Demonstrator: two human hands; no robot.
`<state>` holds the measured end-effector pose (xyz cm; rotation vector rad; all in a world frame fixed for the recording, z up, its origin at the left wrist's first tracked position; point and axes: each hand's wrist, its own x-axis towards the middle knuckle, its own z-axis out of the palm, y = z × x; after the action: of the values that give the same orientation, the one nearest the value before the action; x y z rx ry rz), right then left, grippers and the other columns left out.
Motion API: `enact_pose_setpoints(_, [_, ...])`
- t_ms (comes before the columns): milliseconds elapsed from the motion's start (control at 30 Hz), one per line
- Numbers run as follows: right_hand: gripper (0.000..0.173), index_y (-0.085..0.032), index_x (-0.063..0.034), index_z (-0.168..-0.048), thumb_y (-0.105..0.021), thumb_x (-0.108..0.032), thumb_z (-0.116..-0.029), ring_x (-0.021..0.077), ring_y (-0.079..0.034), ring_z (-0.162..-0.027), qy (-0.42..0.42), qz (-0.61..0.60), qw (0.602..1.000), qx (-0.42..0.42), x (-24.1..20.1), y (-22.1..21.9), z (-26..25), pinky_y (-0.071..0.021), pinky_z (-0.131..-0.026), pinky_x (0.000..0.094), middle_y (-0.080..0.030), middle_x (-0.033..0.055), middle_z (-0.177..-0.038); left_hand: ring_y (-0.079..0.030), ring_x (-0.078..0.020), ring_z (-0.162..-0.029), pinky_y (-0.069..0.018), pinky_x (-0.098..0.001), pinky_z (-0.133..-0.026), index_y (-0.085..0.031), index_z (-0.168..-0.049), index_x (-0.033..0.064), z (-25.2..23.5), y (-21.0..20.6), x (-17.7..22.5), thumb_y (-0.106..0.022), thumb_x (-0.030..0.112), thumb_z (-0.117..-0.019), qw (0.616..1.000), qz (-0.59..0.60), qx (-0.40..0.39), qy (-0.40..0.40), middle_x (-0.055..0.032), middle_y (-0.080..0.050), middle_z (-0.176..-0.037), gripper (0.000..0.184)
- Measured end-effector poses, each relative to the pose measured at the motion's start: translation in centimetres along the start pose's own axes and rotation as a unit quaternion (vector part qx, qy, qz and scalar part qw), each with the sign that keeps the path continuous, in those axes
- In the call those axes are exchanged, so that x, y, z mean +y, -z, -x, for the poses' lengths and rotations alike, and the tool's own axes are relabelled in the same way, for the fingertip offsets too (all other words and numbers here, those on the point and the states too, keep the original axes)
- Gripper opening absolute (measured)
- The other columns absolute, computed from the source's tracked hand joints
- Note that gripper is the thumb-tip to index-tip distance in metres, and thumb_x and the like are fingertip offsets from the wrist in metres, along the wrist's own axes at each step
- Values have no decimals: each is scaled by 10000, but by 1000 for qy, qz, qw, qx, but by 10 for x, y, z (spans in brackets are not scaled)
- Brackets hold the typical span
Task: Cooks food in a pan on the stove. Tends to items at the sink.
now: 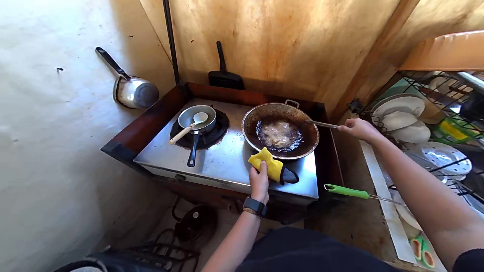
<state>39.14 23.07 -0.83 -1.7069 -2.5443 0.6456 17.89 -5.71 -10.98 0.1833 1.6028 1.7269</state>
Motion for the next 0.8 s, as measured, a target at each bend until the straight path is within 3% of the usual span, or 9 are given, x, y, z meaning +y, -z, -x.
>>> enact_pose_setpoints(267, [366, -677, 18, -1042, -606, -341, -1048, 466, -626, -950, 43, 47, 998, 12, -5, 16, -40, -452, -825, 674, -656, 287, -970, -608, -319, -1203, -520, -456, -1016, -446, -1418, -65, 24, -38, -19, -468, 201, -1102, 994, 96, -7, 50, -271, -572, -1332, 413])
enact_pose_setpoints(367, [381, -670, 31, -1079, -595, -341, -1054, 467, -629, -1002, 62, 63, 996, -6, -5, 22, -53, -451, -874, 672, -662, 294, -1020, -596, -317, -1205, -517, -445, -1005, -415, -1436, -55, 33, -50, -20, -463, 197, -1104, 989, 132, 3, 72, -267, -551, -1349, 420])
enact_pose_setpoints(633, [391, -657, 52, -1083, -594, -333, -1055, 475, -627, -972, 98, 75, 992, -19, -8, 25, -75, -453, -866, 667, -652, 310, -998, -566, -307, -1254, -488, -426, -1050, -333, -1498, -18, 50, -80, -18, -461, 179, -1102, 975, 192, 10, 107, -251, -500, -1419, 461])
enact_pose_setpoints(800, [428, -654, 62, -1169, -589, -345, -1057, 492, -630, -1040, 108, 63, 992, -11, -15, 17, -86, -448, -917, 681, -659, 326, -1073, -508, -328, -1325, -442, -452, -1095, -307, -1517, -6, 51, -95, -23, -460, 182, -1102, 973, 193, 15, 127, -252, -453, -1476, 480])
